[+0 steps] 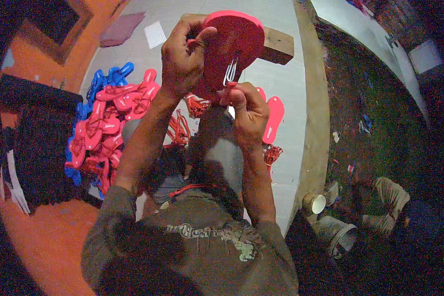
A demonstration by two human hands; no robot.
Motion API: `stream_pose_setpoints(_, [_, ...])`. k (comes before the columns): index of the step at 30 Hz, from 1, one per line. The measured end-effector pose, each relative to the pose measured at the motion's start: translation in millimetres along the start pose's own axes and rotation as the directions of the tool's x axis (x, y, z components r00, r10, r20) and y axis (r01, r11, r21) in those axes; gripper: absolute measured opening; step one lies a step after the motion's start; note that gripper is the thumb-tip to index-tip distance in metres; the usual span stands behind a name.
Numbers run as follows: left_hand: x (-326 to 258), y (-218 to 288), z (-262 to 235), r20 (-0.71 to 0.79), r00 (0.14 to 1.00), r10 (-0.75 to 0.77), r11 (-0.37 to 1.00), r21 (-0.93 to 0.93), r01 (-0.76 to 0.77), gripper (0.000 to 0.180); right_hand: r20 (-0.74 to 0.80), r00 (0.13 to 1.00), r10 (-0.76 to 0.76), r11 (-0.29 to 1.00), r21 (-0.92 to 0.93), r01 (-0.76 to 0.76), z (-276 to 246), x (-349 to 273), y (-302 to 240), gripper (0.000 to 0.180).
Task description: The person assembles flip-flops by using a wooden jig to pull the rubber straps through the holes in the soles.
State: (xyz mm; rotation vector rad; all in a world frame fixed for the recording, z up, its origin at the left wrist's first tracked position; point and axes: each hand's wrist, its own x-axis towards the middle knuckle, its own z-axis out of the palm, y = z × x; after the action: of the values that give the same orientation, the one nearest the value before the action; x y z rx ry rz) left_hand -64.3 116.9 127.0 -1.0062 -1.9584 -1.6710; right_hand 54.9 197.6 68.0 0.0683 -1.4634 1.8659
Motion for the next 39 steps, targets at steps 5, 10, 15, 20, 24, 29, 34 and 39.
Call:
stream_pose_setpoints(5, [13.6,-0.2,3.0,0.012,0.982,0.19,0.98,0.05,-0.191,0.037,0.089,0.996,-0.007,0.999,-0.037,0.011,-7.6,4.5,8.8,0.031])
stream_pose_setpoints(10, [6.2,5.2,0.5,0.034,0.997,0.062,0.997,0.052,-0.064,0.039,0.104,0.992,0.074,0.996,-0.056,-0.068,-9.1,0.1,13.4,0.031])
stream_pose_setpoints(15, [-0.3,7.2,5.5,-0.004,0.999,-0.053,0.971,-0.235,0.05,0.035,0.133,0.979,0.152,0.988,0.006,-0.154,-5.1,2.0,10.8,0.033])
stream_pose_setpoints(20, [3.7,2.7,3.2,0.072,0.992,-0.101,0.983,-0.145,0.11,0.03,0.07,0.965,0.252,0.95,0.169,-0.261,-5.7,-3.4,10.6,0.028])
stream_pose_setpoints(24, [4.7,2.6,0.8,0.153,0.976,-0.157,0.976,-0.125,0.177,0.032,0.072,0.903,0.425,0.889,0.154,-0.431,-6.3,11.2,-9.8,0.028])
stream_pose_setpoints(29, [3.0,-4.0,7.5,0.09,0.979,-0.183,0.949,-0.244,0.2,0.028,0.009,0.882,0.471,0.882,-0.011,-0.471,-6.1,25.0,-19.4,0.025])
stream_pose_setpoints(34, [7.1,-5.1,0.5,0.175,0.965,-0.195,0.943,-0.237,0.233,0.027,-0.025,0.813,0.582,0.69,-0.514,-0.51,-17.7,42.1,-55.4,0.027])
stream_pose_setpoints(39, [-4.6,8.0,13.2,0.17,0.948,-0.27,0.839,-0.441,0.318,0.032,-0.16,0.987,-0.02,0.823,-0.563,-0.074,-1.2,57.4,-36.3,0.029])
